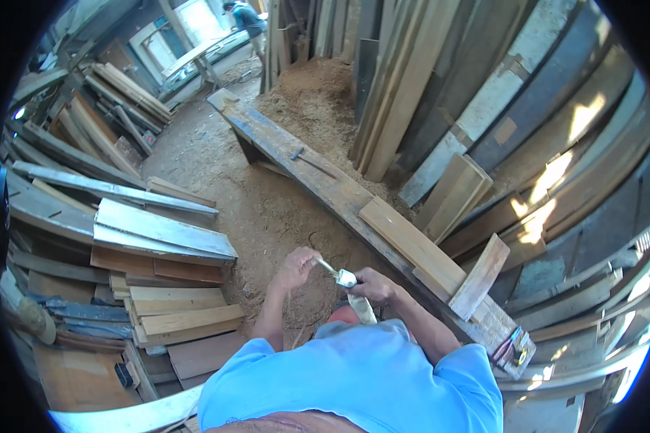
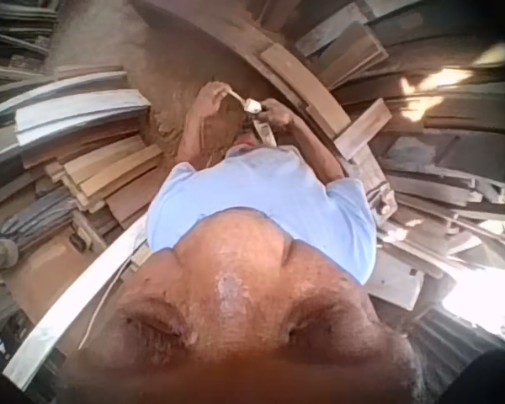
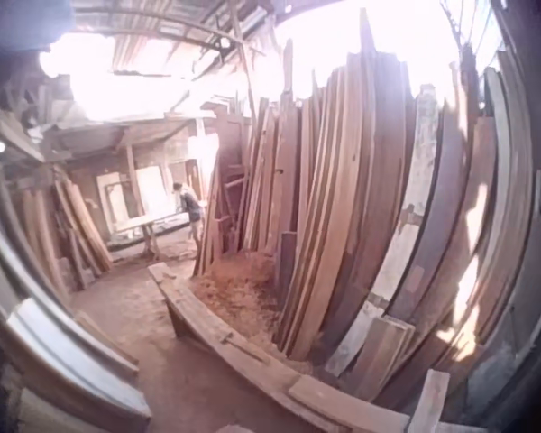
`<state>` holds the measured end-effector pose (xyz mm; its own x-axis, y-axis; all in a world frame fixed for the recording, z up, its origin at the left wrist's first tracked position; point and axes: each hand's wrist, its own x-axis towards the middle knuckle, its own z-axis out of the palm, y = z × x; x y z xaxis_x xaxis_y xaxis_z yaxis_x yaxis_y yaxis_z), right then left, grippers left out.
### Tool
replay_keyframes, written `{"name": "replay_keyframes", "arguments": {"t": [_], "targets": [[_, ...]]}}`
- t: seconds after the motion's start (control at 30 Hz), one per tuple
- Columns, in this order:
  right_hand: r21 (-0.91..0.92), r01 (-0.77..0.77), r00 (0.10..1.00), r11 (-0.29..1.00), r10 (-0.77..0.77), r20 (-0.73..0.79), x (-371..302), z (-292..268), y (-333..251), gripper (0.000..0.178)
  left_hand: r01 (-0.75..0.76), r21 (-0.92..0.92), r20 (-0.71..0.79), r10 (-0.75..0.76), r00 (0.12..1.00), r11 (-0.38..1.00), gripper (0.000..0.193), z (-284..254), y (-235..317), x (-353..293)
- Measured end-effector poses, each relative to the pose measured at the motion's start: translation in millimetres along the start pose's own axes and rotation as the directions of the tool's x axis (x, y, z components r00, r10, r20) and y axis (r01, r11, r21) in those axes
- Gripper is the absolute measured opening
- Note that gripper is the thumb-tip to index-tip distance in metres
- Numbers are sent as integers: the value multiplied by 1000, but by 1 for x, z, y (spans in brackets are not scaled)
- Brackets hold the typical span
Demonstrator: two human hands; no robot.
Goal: The person uses a circular saw to cut a wood plank, then adjusts the power cord by plugging it into a power strip before continuing to saw another section of the wood.
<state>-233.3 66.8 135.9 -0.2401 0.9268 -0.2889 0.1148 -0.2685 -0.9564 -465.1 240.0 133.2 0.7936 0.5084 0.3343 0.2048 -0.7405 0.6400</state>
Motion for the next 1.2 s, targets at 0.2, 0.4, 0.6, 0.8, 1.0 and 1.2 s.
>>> {"name": "replay_keyframes", "arguments": {"t": [0.2,0.4,0.6,0.8,1.0,1.2], "targets": [[-145,-256,848,956,149,-509,20,-10,-5,19,98,121,-442,-35,897,988,39,22,37,19],[190,-52,750,980,164,-641,47,-4,-35,22,434,-660,278,-337,899,613,64,61,64,-23],[136,93,768,986,16,-641,59,1,-52,21,464,-877,407,-319,856,125,50,57,54,-17],[-200,64,644,978,-194,-740,17,-9,-93,48,236,-950,303,-420,855,-205,55,11,24,20],[-239,-3,684,971,-172,-708,-7,0,-99,37,172,-922,234,-146,961,-348,63,-2,1,35],[-326,-130,771,936,-112,-627,-21,20,-132,34,123,-926,246,-326,913,-356,61,-13,40,51]]}}
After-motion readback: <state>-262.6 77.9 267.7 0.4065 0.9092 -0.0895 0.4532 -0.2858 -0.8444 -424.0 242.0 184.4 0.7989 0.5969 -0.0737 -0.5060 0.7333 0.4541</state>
